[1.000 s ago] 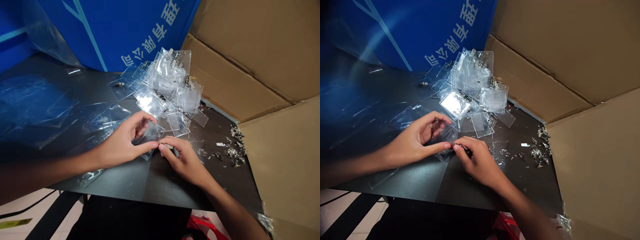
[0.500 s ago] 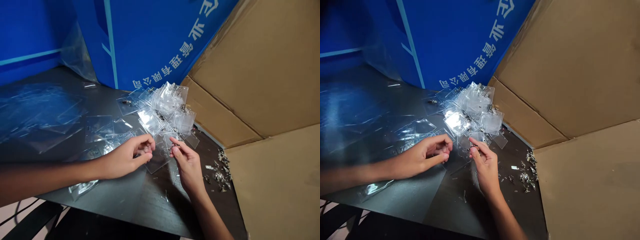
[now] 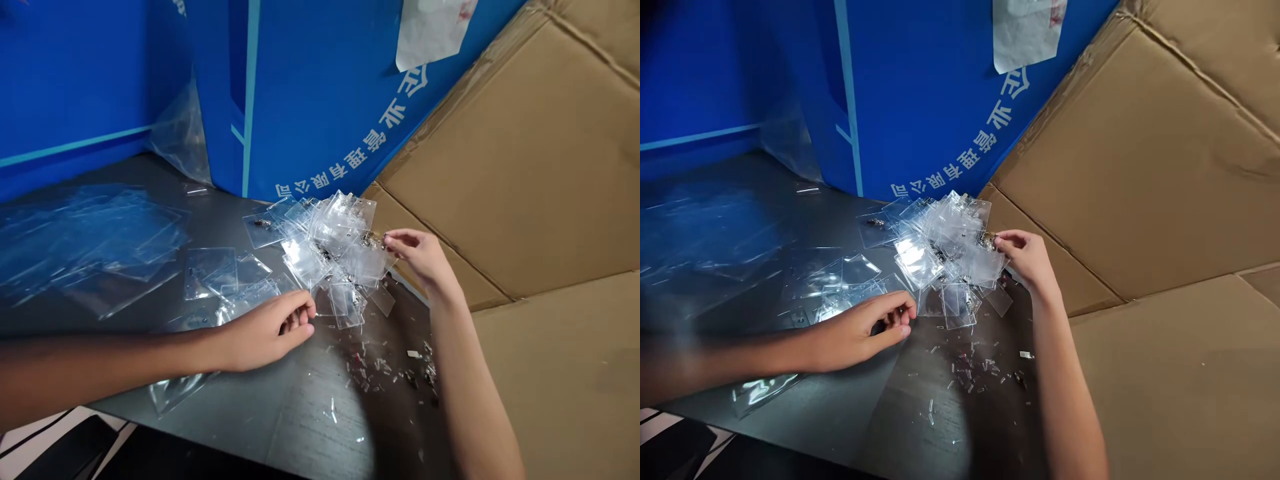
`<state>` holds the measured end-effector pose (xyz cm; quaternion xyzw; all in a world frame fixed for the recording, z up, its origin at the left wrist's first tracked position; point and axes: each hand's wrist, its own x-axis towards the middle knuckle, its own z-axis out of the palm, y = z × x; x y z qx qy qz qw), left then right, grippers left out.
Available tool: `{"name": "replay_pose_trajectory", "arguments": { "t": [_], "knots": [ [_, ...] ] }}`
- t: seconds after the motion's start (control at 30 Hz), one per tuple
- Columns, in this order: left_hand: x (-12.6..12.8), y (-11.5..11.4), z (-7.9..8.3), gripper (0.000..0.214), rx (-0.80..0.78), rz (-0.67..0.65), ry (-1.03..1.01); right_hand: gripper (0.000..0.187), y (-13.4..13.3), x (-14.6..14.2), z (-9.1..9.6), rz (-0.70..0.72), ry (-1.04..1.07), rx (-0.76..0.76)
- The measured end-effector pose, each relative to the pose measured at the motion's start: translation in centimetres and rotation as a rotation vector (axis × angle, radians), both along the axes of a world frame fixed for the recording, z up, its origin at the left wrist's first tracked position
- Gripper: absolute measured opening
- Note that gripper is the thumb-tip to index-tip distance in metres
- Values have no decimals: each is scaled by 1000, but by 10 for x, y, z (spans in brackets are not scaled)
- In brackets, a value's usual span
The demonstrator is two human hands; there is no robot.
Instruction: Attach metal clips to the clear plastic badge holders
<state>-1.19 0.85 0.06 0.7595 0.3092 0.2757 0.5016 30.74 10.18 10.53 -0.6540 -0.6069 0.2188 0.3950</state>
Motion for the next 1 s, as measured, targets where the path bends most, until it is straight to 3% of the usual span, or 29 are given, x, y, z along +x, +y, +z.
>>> {"name": "replay_pose_trajectory", "arguments": {
  "t": [0.1, 0.2, 0.27, 0.37, 0.5, 0.6, 0.8, 1.0],
  "knots": [
    [-1, 1, 0, 13, 97, 7, 15, 35, 35, 3, -3, -85, -85, 55],
    [-5, 2, 5, 13, 165, 10, 75, 48, 37, 3, -12, -186, -197, 127],
    [-9, 4, 8, 18, 214, -5, 143, 52, 18, 7, -16, -235, -284, 143],
    [-19, 12, 13, 28, 320, 12, 269, 49, -31, 21, -23, -277, -426, 67],
    [-41, 30, 15, 37, 434, 99, 573, 40, -104, 54, -42, -328, -624, -184],
    [-54, 39, 17, 49, 408, 51, 725, 35, -141, 75, -65, -364, -715, -366],
    [-56, 41, 13, 37, 296, 20, 728, 17, -162, 90, -97, -342, -761, -476],
    [-50, 47, 11, 51, 288, 72, 745, 14, -159, 94, -97, -373, -717, -495]
  ]
}}
